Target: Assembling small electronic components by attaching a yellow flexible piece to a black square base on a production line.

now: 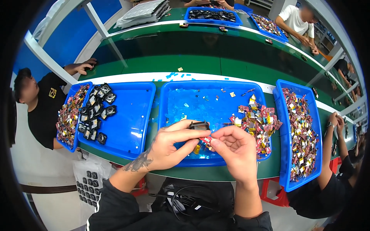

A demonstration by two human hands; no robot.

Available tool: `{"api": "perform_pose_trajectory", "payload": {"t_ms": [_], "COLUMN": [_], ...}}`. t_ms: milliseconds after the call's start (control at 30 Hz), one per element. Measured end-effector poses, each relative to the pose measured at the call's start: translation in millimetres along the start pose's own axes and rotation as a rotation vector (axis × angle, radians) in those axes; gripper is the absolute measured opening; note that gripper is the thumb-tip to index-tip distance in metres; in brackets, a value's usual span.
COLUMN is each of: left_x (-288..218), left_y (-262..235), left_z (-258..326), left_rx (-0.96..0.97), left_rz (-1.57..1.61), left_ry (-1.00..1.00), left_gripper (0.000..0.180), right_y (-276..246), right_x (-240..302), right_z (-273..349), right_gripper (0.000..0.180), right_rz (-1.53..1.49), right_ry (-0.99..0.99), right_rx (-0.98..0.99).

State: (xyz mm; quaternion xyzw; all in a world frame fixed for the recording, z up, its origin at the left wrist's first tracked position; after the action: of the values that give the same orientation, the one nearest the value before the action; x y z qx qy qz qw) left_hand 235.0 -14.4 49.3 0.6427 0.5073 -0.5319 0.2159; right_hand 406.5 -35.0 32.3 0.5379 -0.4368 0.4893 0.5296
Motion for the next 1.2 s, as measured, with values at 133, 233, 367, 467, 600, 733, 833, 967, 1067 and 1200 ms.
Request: {"api": "perform_pose_trajectory", "payload": {"t_ms": [133,233,367,467,600,733,833,967,1067,1200], "left_x": [-7.6,-0.5,1.5,0.9,-1.1,-4.5,1.8,16.8,23.4,34.6], "left_y": [-3.7,-1.9,-0.4,0.5,0.3,0.7,2.0,4.0,10.0,13.2], "left_z": [-2.9,-2.5,-4.8,-6.1,-2.4,-1.5,-0.3,-0.7,0.6,3.3], "left_rx": [-0.045,-0.070,-0.080,-0.100,-0.115,-0.095,-0.066,0.020,-0.003,0.019], "left_rz": [-0.163,-0.181,-0.260,-0.311,-0.362,-0.370,-0.225,0.023,0.211,0.296], "left_ry": [0.126,0.169,0.240,0.259,0.375,0.424,0.313,-0.061,-0.263,-0.367], "left_gripper": [0.030,0.028,0.026,0.025,0.025,0.022,0.021,0.017,0.017,0.017], "right_y": [0.1,7.4,18.6,20.3,12.7,0.1,-2.4,-1.5,-7.1,-0.5], "right_x": [-0.6,7.9,37.7,40.5,38.1,21.9,14.8,10.6,1.9,5.9], "right_z": [-0.6,5.2,11.2,13.8,12.1,6.8,3.6,6.3,6.9,9.6], "right_gripper": [0.018,0.024,0.029,0.023,0.014,0.006,0.008,0.008,0.007,0.020], "right_rz": [-0.090,0.122,0.760,0.813,0.703,0.378,0.389,0.413,0.356,0.197], "right_ry": [-0.006,-0.165,-0.599,-0.660,-0.482,-0.077,-0.045,-0.049,-0.040,-0.098], "right_rx": [0.057,0.003,-0.060,-0.086,-0.087,-0.040,0.014,0.003,-0.008,-0.110]}}
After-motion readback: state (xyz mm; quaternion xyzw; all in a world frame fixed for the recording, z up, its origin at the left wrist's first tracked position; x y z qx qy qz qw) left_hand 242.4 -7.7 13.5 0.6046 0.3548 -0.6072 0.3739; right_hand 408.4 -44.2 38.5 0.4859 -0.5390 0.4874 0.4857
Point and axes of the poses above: each hand's wrist, its own z-axis away from the middle knuckle, its own y-axis out of the palm, x = y × z, the point moved 5 cm from there along -z, towards the middle knuckle, and after that the axes turned 3 degrees about z, right-handed, at the moved point
